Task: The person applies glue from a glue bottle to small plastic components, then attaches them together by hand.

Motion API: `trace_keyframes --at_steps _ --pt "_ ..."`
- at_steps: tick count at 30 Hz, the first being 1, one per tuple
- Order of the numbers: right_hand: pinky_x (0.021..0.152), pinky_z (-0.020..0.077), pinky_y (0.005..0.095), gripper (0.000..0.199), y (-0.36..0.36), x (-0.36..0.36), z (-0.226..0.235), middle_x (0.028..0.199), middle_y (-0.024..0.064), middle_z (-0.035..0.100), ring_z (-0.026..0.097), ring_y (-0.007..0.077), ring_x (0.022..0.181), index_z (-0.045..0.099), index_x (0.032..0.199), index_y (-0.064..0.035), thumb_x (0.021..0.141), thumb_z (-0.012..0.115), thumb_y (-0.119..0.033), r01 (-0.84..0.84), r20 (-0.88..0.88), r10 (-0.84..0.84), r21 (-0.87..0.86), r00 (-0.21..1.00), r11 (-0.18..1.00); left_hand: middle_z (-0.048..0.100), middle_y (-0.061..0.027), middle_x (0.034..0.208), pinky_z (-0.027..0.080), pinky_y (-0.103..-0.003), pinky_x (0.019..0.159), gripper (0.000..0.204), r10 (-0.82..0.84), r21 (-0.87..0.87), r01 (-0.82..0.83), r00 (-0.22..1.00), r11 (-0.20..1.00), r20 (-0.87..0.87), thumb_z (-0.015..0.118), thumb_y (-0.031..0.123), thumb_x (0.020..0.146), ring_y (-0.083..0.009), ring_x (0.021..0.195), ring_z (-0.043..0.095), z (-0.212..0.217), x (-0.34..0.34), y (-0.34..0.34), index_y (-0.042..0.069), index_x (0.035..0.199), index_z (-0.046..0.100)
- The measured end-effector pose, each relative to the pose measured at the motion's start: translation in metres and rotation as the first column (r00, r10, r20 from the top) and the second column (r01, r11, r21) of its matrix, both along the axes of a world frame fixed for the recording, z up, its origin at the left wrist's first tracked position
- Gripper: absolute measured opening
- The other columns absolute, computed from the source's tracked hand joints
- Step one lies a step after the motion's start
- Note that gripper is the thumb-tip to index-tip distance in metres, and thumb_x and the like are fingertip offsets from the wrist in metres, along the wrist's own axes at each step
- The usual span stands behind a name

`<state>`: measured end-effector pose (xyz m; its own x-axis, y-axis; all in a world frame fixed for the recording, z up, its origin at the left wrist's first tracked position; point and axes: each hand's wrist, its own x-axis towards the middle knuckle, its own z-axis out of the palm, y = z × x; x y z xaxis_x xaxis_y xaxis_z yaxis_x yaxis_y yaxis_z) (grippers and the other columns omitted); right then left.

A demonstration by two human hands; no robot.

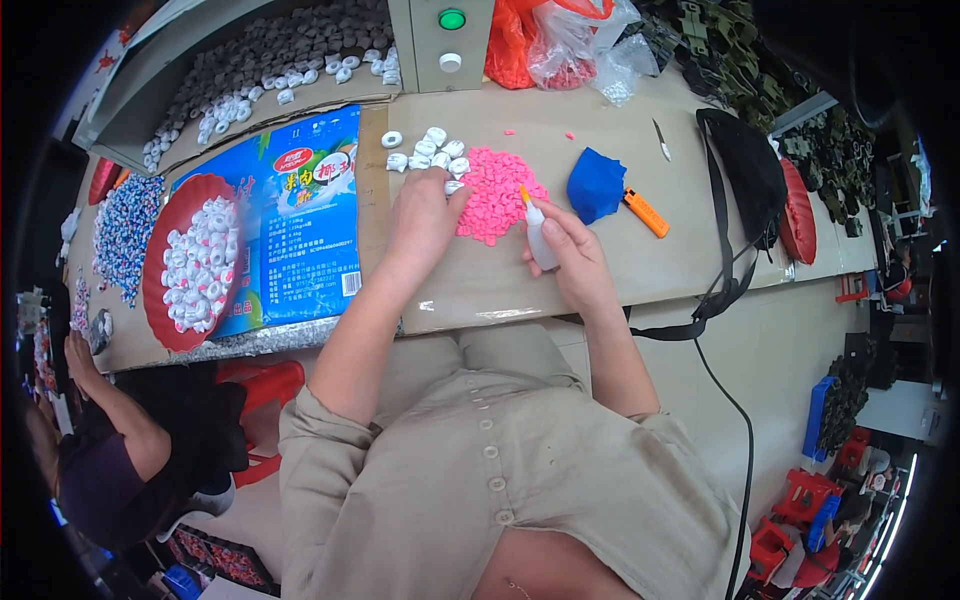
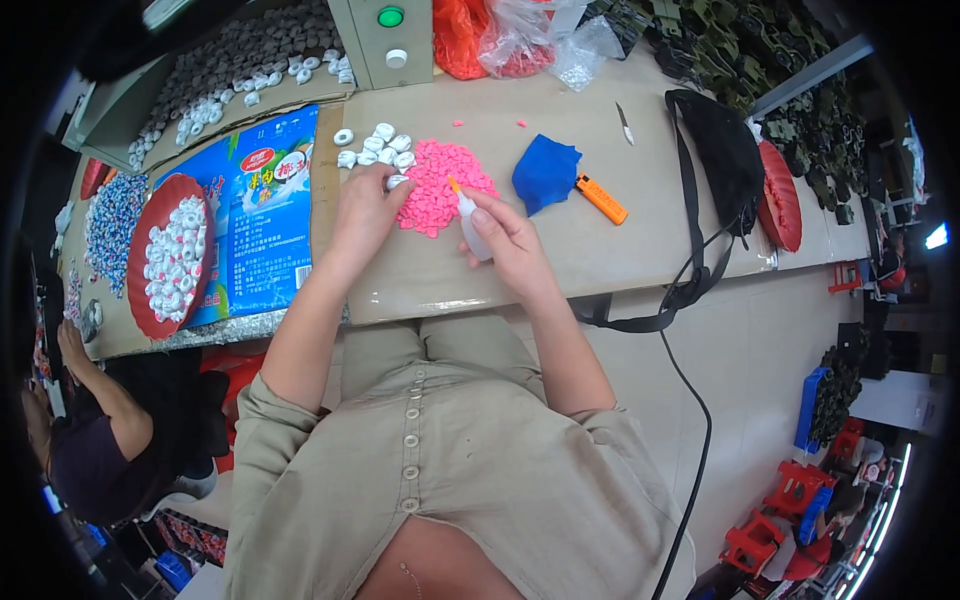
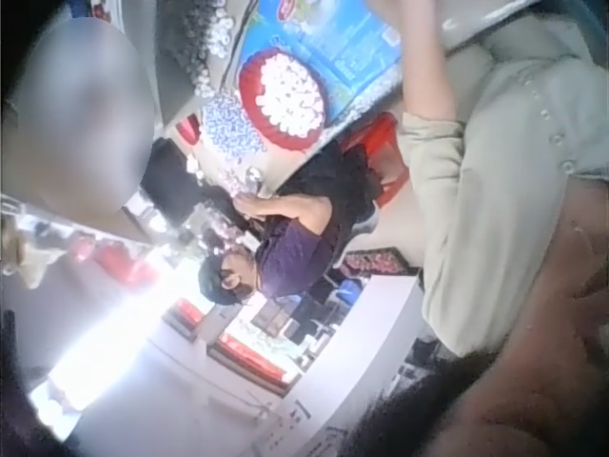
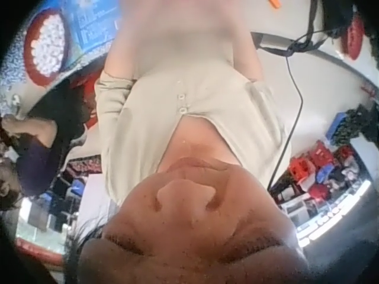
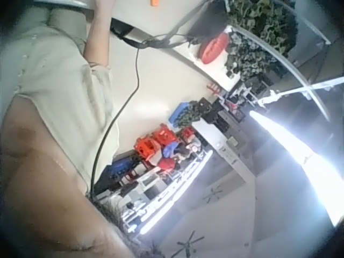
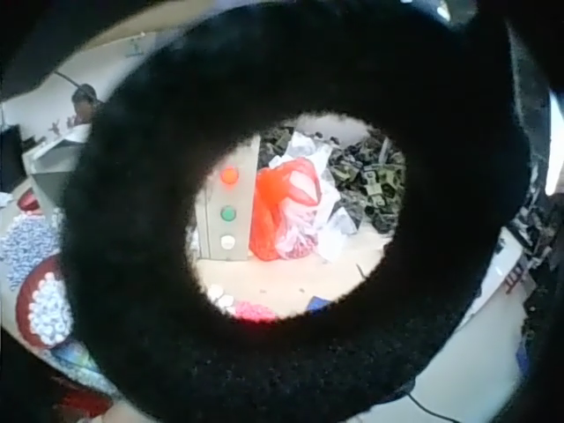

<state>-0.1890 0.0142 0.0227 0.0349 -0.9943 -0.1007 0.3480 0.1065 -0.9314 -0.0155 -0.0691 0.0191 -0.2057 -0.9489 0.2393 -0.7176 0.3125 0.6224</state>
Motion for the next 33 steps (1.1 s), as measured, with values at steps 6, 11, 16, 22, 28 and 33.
trace_keyframes --at_steps 6,11,16,22,28,33 --pt "0.054 0.0407 0.0216 0.028 0.002 0.003 -0.001 0.088 0.0058 0.053 0.051 0.0109 0.071 0.048 0.104 -0.0006 0.079 0.055 -0.012 0.181 0.037 -0.178 -0.113 0.983 0.977 0.056 -0.0131 0.086 0.047 -0.029 0.067 0.031 0.297 0.547 0.262 0.617 0.795 -0.728 0.052 0.011 0.080 -0.0199 0.078 0.056 0.010 0.021 0.013 0.000 0.108 0.048" --pt "0.056 0.0391 0.0203 0.026 -0.001 0.006 -0.010 0.086 0.0043 0.052 0.051 0.0100 0.073 0.048 0.096 -0.0014 0.075 0.062 -0.008 0.258 0.240 -0.221 -0.132 0.945 0.957 0.055 -0.0084 0.086 0.047 -0.024 0.066 0.031 0.447 0.513 0.516 0.259 0.686 -0.857 0.052 0.002 0.079 -0.0129 0.070 0.054 0.007 0.028 0.051 0.001 0.109 0.045" --pt "0.067 0.0422 0.0219 0.025 0.003 0.027 -0.008 0.084 0.0029 0.051 0.050 0.0083 0.076 0.048 0.093 -0.0020 0.074 0.063 -0.007 0.281 0.099 -0.264 -0.261 0.960 0.924 0.056 -0.0102 0.093 0.046 -0.022 0.063 0.026 0.259 0.380 0.399 0.326 0.834 -0.909 0.054 -0.002 0.077 -0.0118 0.070 0.054 -0.013 0.020 0.074 -0.001 0.101 0.047" --pt "0.068 0.0405 0.0222 0.023 0.007 0.029 -0.021 0.090 0.0050 0.046 0.048 0.0099 0.079 0.046 0.090 -0.0015 0.075 0.062 -0.008 0.254 0.115 -0.227 -0.375 0.967 0.892 0.056 -0.0075 0.087 0.045 -0.022 0.067 0.026 0.204 0.383 0.345 0.454 0.857 -0.867 0.054 0.001 0.078 -0.0107 0.071 0.055 -0.016 0.017 0.080 -0.001 0.103 0.048" --pt "0.068 0.0392 0.0233 0.022 0.010 0.031 -0.019 0.085 0.0060 0.044 0.046 0.0110 0.076 0.045 0.088 -0.0012 0.074 0.062 -0.007 0.160 -0.117 -0.256 -0.522 0.960 0.838 0.056 -0.0067 0.082 0.045 -0.021 0.069 0.029 0.206 0.403 0.320 0.504 0.857 -0.839 0.052 0.001 0.080 -0.0109 0.073 0.056 -0.014 0.016 0.082 -0.002 0.108 0.047" --pt "0.067 0.0390 0.0235 0.022 0.008 0.029 -0.021 0.085 0.0067 0.045 0.046 0.0120 0.075 0.045 0.088 -0.0010 0.074 0.062 -0.007 0.131 -0.183 -0.275 -0.557 0.944 0.820 0.057 -0.0070 0.082 0.045 -0.021 0.069 0.030 0.203 0.406 0.317 0.517 0.857 -0.832 0.052 0.001 0.080 -0.0112 0.074 0.056 -0.014 0.016 0.082 -0.002 0.109 0.047"
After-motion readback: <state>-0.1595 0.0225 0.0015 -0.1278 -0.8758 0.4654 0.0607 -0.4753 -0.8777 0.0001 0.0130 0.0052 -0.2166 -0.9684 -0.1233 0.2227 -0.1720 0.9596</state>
